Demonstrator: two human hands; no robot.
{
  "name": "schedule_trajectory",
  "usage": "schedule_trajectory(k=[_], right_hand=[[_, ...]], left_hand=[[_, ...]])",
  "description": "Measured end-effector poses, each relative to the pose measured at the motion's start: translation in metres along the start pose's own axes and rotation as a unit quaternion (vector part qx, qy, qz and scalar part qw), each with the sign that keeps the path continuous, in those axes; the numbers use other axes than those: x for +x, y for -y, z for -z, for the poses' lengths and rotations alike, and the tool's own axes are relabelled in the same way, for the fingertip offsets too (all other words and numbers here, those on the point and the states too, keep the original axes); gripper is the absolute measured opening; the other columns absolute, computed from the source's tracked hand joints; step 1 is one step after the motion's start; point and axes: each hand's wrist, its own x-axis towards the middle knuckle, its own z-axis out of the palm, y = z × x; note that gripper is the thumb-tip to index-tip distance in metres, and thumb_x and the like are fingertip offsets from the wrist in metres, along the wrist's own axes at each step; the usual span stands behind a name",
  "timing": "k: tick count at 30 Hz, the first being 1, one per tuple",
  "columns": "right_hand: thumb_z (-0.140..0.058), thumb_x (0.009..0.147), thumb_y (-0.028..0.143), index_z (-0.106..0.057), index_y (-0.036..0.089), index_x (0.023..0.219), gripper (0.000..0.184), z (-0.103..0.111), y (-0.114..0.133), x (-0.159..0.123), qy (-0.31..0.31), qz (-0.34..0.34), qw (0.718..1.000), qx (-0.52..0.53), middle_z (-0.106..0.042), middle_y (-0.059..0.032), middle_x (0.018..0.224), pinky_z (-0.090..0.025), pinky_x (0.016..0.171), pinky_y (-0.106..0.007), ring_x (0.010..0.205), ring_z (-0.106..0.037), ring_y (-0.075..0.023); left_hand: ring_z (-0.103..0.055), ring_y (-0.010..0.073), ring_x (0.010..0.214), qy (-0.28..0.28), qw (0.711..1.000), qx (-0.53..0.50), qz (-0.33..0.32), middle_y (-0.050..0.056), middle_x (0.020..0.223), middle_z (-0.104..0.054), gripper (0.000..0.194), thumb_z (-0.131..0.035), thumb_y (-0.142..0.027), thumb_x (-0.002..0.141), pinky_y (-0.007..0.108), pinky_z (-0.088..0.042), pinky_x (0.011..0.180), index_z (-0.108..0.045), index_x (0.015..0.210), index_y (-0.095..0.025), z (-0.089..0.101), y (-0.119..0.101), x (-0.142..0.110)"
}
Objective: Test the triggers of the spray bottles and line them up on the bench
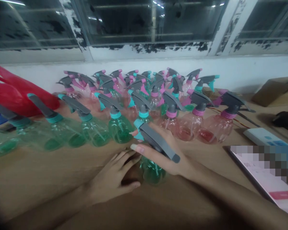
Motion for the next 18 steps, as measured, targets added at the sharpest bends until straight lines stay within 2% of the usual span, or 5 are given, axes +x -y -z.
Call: schedule_trajectory(k=[3, 11, 18], right_hand=[[-0.061, 0.081, 0.045, -0.062, 0.029, 0.103, 0.027, -0.0013, 0.0006, 0.0006, -0.016, -0.003, 1.0, -0.012, -0.061, 0.0003, 0.074, -0.044, 0.057, -0.035, 0.059, -0.056, -0.019], [-0.062, 0.081, 0.043, -0.062, 0.03, 0.104, 0.027, -0.0017, -0.002, -0.0011, -0.029, -0.003, 1.0, -0.005, -0.061, 0.001, 0.078, -0.04, 0.057, -0.034, 0.058, -0.051, -0.0169], [-0.063, 0.081, 0.041, -0.062, 0.027, 0.103, 0.026, -0.0017, 0.0035, -0.0002, -0.032, 0.002, 0.999, -0.007, -0.066, -0.0017, 0.093, -0.045, 0.069, -0.037, 0.077, -0.06, -0.0205]], left_hand=[[-0.031, 0.0326, 0.133, 0.001, 1.0, -0.001, 0.002, 0.016, 0.142, -0.04, 0.067, -0.05, -0.057, 0.089, 0.049, -0.028, 0.106, -0.043, 0.137, -0.012, 0.0009, -0.001, 0.0003], [-0.031, 0.032, 0.133, 0.007, 1.0, 0.004, 0.001, 0.016, 0.144, -0.039, 0.067, -0.049, -0.058, 0.089, 0.048, -0.03, 0.105, -0.042, 0.137, -0.012, 0.0014, -0.0007, 0.0001], [-0.029, 0.0322, 0.134, 0.006, 1.0, 0.018, -0.003, 0.017, 0.144, -0.037, 0.069, -0.049, -0.058, 0.089, 0.049, -0.028, 0.106, -0.041, 0.138, -0.01, -0.0006, -0.0006, -0.0007]])
